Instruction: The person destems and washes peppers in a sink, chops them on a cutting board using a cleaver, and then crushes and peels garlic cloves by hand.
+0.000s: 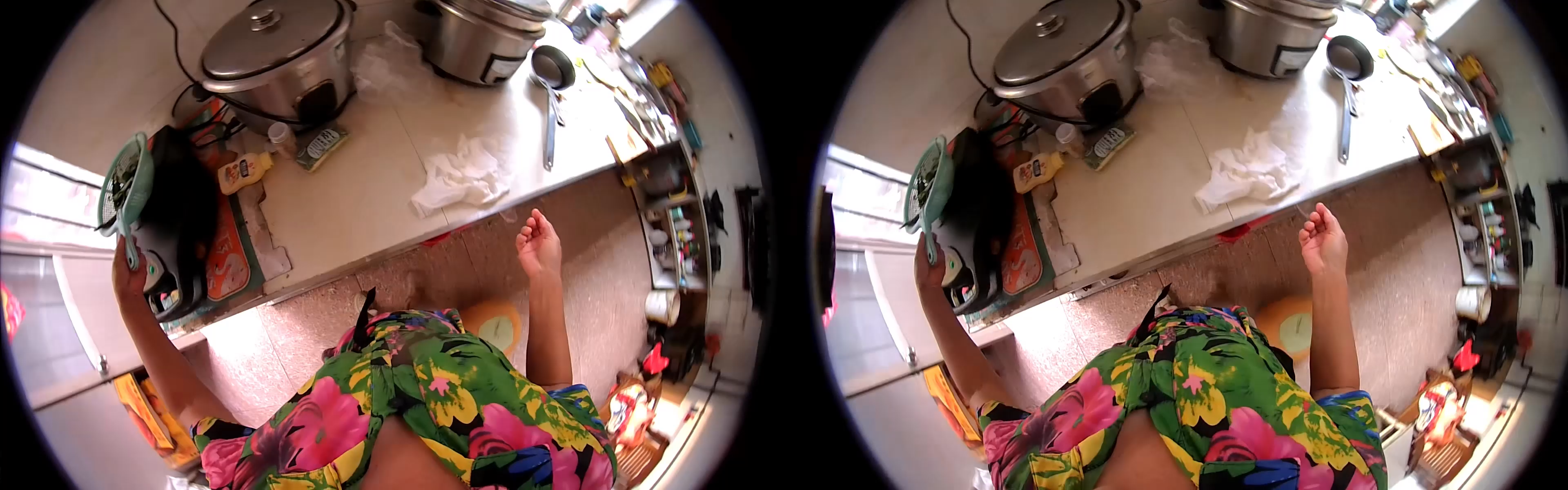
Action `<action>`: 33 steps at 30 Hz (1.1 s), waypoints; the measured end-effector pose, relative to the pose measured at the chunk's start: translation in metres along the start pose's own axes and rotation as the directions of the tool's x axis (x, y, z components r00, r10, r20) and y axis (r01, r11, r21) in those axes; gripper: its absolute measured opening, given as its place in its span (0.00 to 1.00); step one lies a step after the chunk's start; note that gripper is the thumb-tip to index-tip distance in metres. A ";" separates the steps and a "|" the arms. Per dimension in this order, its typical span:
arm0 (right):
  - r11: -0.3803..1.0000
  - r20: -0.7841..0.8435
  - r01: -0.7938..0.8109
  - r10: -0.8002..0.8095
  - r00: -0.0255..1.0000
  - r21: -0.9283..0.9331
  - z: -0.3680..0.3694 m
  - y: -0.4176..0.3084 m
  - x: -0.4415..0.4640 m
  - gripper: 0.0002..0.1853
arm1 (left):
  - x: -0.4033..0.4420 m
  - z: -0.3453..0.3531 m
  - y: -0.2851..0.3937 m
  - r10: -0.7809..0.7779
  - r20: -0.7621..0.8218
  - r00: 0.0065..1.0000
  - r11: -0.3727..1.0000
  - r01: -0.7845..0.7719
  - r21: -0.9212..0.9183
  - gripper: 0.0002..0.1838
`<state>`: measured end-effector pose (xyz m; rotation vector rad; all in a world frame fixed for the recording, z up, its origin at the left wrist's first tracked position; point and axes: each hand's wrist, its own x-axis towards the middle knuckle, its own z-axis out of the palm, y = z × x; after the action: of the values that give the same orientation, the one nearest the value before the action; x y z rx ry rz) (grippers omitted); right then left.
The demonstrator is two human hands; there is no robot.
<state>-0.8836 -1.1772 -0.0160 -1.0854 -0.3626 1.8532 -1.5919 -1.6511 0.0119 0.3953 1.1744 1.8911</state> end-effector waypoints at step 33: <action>-0.131 0.764 0.768 -0.301 0.571 -0.626 0.015 -0.004 0.044 0.17 | -0.012 0.382 -0.322 -0.290 -0.010 0.957 0.887 0.273 0.373 0.18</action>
<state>-0.9018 -1.1356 -0.0285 -0.9587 -2.2088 0.7173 -1.1812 -1.3777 -0.0645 0.4425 1.4778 1.4012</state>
